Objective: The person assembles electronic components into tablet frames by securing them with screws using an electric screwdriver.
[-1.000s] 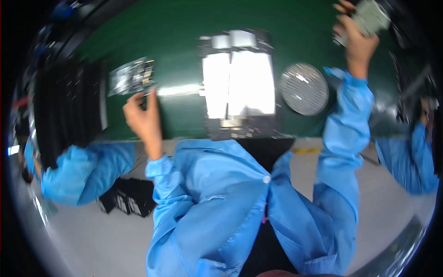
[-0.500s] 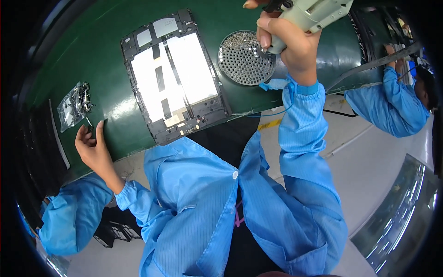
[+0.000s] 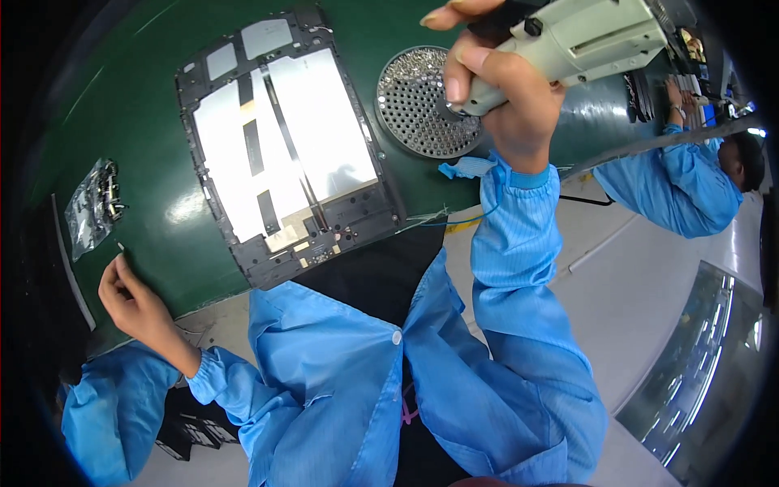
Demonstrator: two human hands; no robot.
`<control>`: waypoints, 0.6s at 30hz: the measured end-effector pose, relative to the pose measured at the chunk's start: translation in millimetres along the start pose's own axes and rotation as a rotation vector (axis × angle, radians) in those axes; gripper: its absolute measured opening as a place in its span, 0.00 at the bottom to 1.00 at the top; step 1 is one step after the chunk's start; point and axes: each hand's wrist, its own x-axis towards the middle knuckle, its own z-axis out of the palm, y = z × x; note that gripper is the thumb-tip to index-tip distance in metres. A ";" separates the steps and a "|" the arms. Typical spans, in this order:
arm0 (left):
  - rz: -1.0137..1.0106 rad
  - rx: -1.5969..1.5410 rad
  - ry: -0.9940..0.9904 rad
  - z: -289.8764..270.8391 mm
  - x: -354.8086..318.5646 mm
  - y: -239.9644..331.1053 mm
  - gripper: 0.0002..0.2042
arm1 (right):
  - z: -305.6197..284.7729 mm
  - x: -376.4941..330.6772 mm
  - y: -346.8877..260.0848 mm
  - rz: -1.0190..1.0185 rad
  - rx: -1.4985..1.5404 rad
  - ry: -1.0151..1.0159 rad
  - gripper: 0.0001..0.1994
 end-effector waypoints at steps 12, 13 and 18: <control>-0.086 -0.124 0.169 3.5 -11.3 26.7 0.13 | 15.3 -6.9 -9.1 0.164 0.143 0.071 0.20; -0.083 -0.126 0.167 3.0 -11.4 28.8 0.13 | 15.8 -6.8 -8.5 0.163 0.142 0.075 0.20; -0.143 -0.113 0.165 2.5 -11.0 26.6 0.14 | 17.1 -6.1 -5.1 0.135 0.113 0.065 0.18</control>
